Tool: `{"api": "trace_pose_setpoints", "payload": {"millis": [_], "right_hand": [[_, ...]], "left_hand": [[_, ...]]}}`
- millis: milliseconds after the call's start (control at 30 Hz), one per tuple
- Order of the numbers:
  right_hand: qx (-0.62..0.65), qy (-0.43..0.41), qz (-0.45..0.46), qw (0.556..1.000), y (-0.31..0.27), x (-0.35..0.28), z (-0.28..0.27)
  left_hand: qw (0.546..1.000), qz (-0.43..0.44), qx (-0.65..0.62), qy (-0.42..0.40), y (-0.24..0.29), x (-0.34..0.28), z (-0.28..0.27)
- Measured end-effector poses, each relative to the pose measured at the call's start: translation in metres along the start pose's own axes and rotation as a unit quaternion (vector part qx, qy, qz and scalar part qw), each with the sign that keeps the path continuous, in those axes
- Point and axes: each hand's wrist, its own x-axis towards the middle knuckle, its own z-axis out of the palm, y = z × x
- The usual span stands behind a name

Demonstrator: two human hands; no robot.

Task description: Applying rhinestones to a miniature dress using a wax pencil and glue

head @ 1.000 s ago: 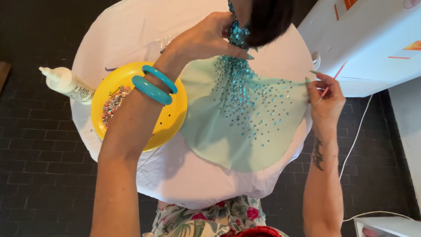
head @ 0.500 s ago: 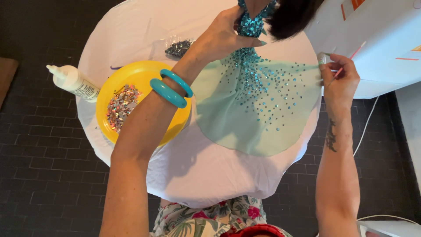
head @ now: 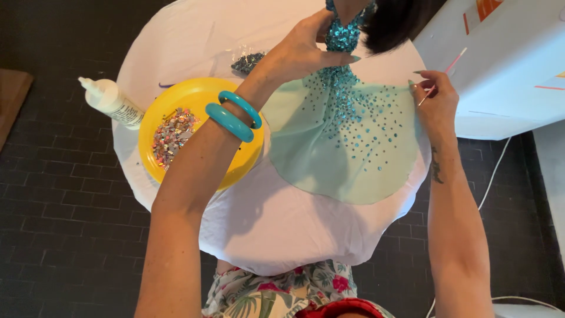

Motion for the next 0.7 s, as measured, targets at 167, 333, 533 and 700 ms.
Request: {"api": "trace_pose_setpoints", "payload": {"millis": [167,333,533,700], "right_hand": [[-0.016,0.033,-0.049,0.998,0.029,0.005,0.008],[-0.043,0.096,-0.055,0.993,-0.025,-0.051,-0.009],[-0.054,0.128,-0.057,0.989,-0.129,-0.182,-0.024],[-0.034,0.092,-0.103,0.990,-0.152,-0.254,-0.014]], "left_hand": [[0.991,-0.060,0.121,-0.022,-0.027,-0.015,-0.015],[0.957,-0.042,0.282,-0.052,-0.008,-0.070,-0.041],[0.906,-0.070,0.401,-0.116,0.020,-0.137,-0.040],[0.882,0.036,0.464,-0.070,0.026,-0.189,-0.010]]}}
